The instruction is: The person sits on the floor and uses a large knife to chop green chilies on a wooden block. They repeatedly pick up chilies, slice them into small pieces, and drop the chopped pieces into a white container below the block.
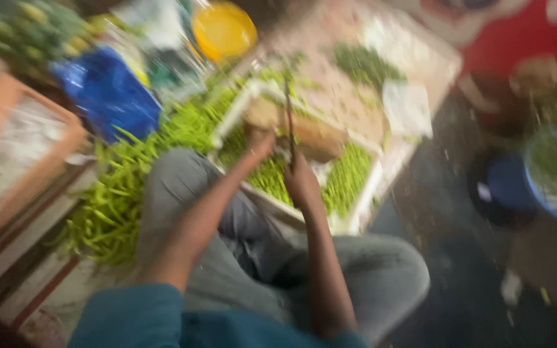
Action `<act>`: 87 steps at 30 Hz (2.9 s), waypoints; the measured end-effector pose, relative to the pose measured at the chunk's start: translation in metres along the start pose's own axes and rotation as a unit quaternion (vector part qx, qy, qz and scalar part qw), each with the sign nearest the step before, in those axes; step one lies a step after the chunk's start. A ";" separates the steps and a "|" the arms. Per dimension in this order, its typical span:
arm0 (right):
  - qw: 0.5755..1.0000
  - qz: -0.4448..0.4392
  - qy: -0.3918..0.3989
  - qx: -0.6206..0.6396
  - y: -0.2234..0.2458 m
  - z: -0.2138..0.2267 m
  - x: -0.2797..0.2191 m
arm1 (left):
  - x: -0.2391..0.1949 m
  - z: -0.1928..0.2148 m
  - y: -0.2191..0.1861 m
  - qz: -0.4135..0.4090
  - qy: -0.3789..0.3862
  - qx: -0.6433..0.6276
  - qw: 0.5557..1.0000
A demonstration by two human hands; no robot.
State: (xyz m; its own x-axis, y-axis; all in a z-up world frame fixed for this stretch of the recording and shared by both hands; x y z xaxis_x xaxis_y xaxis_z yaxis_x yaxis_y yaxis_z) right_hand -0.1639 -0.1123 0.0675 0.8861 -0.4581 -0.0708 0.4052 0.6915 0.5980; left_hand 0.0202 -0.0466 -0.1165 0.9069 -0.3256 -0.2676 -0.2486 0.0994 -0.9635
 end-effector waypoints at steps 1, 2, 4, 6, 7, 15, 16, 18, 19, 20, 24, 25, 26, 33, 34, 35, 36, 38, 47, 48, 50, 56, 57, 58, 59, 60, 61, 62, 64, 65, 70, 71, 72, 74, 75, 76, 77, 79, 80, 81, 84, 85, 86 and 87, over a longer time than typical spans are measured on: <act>1.000 -0.012 -0.002 0.006 0.004 0.005 -0.001 | -0.007 -0.004 0.004 0.018 0.015 -0.019 1.000; 0.997 -0.065 0.047 0.003 0.009 0.011 -0.002 | -0.008 -0.001 0.000 0.029 0.022 -0.037 0.999; 0.977 -0.158 0.142 0.000 0.019 0.021 -0.003 | -0.019 -0.003 -0.012 0.027 0.025 -0.064 0.997; 0.980 -0.142 0.134 -0.026 0.022 0.027 -0.003 | -0.027 -0.003 -0.025 0.030 0.022 -0.083 0.996; 0.982 -0.130 0.131 -0.040 0.022 0.027 -0.001 | -0.031 -0.003 -0.030 0.038 0.021 -0.088 0.995; 0.987 -0.100 0.105 -0.063 0.002 0.012 0.005 | -0.030 -0.001 -0.040 0.068 0.017 -0.082 0.994; 0.987 -0.097 0.103 -0.070 0.002 0.011 0.005 | -0.028 -0.001 -0.040 0.074 0.020 -0.093 0.993; 0.990 -0.081 0.097 -0.062 0.002 0.011 0.003 | -0.028 0.000 -0.042 0.073 0.019 -0.091 0.993; 0.991 -0.073 0.093 -0.059 0.003 0.011 0.002 | -0.029 0.000 -0.044 0.066 0.015 -0.079 0.995; 0.990 -0.079 0.098 -0.057 0.003 0.010 0.001 | -0.031 0.000 -0.045 0.059 0.011 -0.067 0.996; 0.988 -0.086 0.102 -0.075 -0.002 -0.008 0.006 | -0.036 0.000 -0.052 0.036 0.016 -0.042 0.998; 0.988 -0.083 0.098 -0.085 -0.005 -0.015 0.009 | -0.036 0.000 -0.054 0.032 0.017 -0.037 0.999; 0.989 -0.082 0.088 -0.086 -0.007 -0.024 0.012 | -0.039 0.000 -0.053 0.030 0.020 -0.030 0.999; 0.996 -0.057 0.052 -0.053 -0.026 -0.042 0.022 | -0.033 0.003 -0.050 -0.017 0.048 0.029 0.998; 0.995 -0.059 0.055 -0.056 -0.024 -0.044 0.021 | -0.033 0.005 -0.048 -0.026 0.048 0.060 0.997; 0.994 -0.067 0.059 -0.063 -0.023 -0.043 0.018 | -0.033 0.006 -0.047 -0.034 0.047 0.090 0.994; 0.993 -0.071 0.063 -0.068 -0.022 -0.040 0.015 | -0.034 0.008 -0.048 -0.082 0.028 0.132 0.988; 0.994 -0.068 0.063 -0.063 -0.018 -0.035 0.010 | -0.037 0.009 -0.051 -0.174 -0.010 0.214 0.961; 0.997 -0.054 0.052 -0.027 0.004 -0.001 -0.010 | -0.042 0.010 -0.059 -0.152 0.015 0.271 0.950; 0.993 -0.088 0.080 -0.024 0.007 0.003 -0.014 | -0.041 0.010 -0.060 -0.147 0.013 0.274 0.950; 0.988 -0.112 0.100 -0.030 0.013 0.007 -0.017 | -0.038 0.008 -0.061 -0.135 0.009 0.279 0.951; 0.991 -0.093 0.082 -0.043 0.017 0.010 -0.016 | -0.038 0.010 -0.066 -0.123 0.018 0.280 0.952; 0.992 -0.087 0.079 -0.043 0.018 0.010 -0.016 | -0.038 0.010 -0.066 -0.125 0.018 0.283 0.951; 0.993 -0.082 0.077 -0.043 0.019 0.012 -0.016 | -0.038 0.010 -0.066 -0.126 0.020 0.286 0.950; 0.991 -0.092 0.088 -0.040 0.022 0.013 -0.016 | -0.037 0.010 -0.066 -0.128 0.021 0.289 0.949; 0.989 -0.101 0.099 -0.037 0.024 0.013 -0.017 | -0.036 0.009 -0.065 -0.130 0.020 0.291 0.948; 0.987 -0.111 0.110 -0.035 0.025 0.014 -0.017 | -0.035 0.009 -0.064 -0.133 0.018 0.292 0.947; 0.987 -0.111 0.113 -0.033 0.026 0.013 -0.017 | -0.034 0.009 -0.064 -0.137 0.018 0.295 0.946; 0.986 -0.112 0.119 -0.031 0.023 0.009 -0.016 | -0.033 0.009 -0.062 -0.131 0.018 0.297 0.946; 0.990 -0.089 0.102 -0.044 0.019 0.004 -0.014 | -0.033 0.009 -0.061 -0.129 0.018 0.298 0.946; 0.996 -0.015 0.054 -0.066 -0.008 -0.026 0.003 | -0.032 0.009 -0.062 -0.136 0.022 0.285 0.949; 0.996 -0.017 0.050 -0.073 -0.013 -0.030 0.007 | -0.032 0.009 -0.061 -0.143 0.022 0.285 0.948; 0.996 -0.019 0.046 -0.079 -0.016 -0.035 0.012 | -0.032 0.009 -0.059 -0.144 0.025 0.290 0.946; 0.995 -0.026 0.034 -0.094 -0.020 -0.044 0.013 | -0.032 0.010 -0.055 -0.147 0.028 0.301 0.942; 0.994 -0.031 0.026 -0.104 -0.022 -0.048 0.011 | -0.034 0.011 -0.051 -0.128 0.043 0.273 0.953; 0.993 -0.035 0.018 -0.114 -0.022 -0.051 0.012 | -0.034 0.012 -0.048 -0.109 0.057 0.244 0.962; 0.993 -0.030 0.018 -0.114 -0.023 -0.052 0.011 | -0.033 0.013 -0.044 -0.090 0.072 0.216 0.970; 0.993 -0.020 0.021 -0.118 -0.026 -0.050 0.005 | -0.030 0.012 -0.035 -0.086 0.076 0.194 0.974; 0.994 -0.022 0.017 -0.109 -0.026 -0.048 0.000 | -0.026 0.011 -0.031 -0.083 0.079 0.184 0.976; 0.995 -0.024 0.013 -0.100 -0.025 -0.044 -0.005 | -0.021 0.011 -0.028 -0.083 0.084 0.180 0.977; 0.996 -0.032 0.022 -0.083 -0.021 -0.031 -0.013 | -0.009 0.008 -0.012 -0.049 0.097 0.151 0.982; 0.996 -0.034 0.029 -0.080 -0.020 -0.028 -0.014 | -0.005 0.006 -0.006 -0.020 0.096 0.131 0.987; 0.996 -0.035 0.029 -0.080 -0.019 -0.026 -0.015 | -0.001 0.005 -0.001 0.008 0.093 0.110 0.990; 0.996 -0.036 0.028 -0.080 -0.018 -0.024 -0.015 | 0.002 0.004 0.004 0.027 0.094 0.058 0.993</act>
State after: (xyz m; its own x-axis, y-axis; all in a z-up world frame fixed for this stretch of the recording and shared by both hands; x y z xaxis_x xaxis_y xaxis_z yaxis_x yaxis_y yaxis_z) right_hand -0.1796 -0.1045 0.0387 0.8631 -0.4802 -0.1562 0.4945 0.7409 0.4545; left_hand 0.0223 -0.0433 -0.1207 0.8108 -0.4854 -0.3271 -0.2446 0.2267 -0.9427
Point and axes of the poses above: each hand's wrist, its own x-axis towards the middle knuckle, its own z-axis out of the back of the hand, y = z × x, the point moved 1 cm from there along x, towards the middle knuckle, and after that the axes turned 5 degrees about -x, right-handed, at the moved point
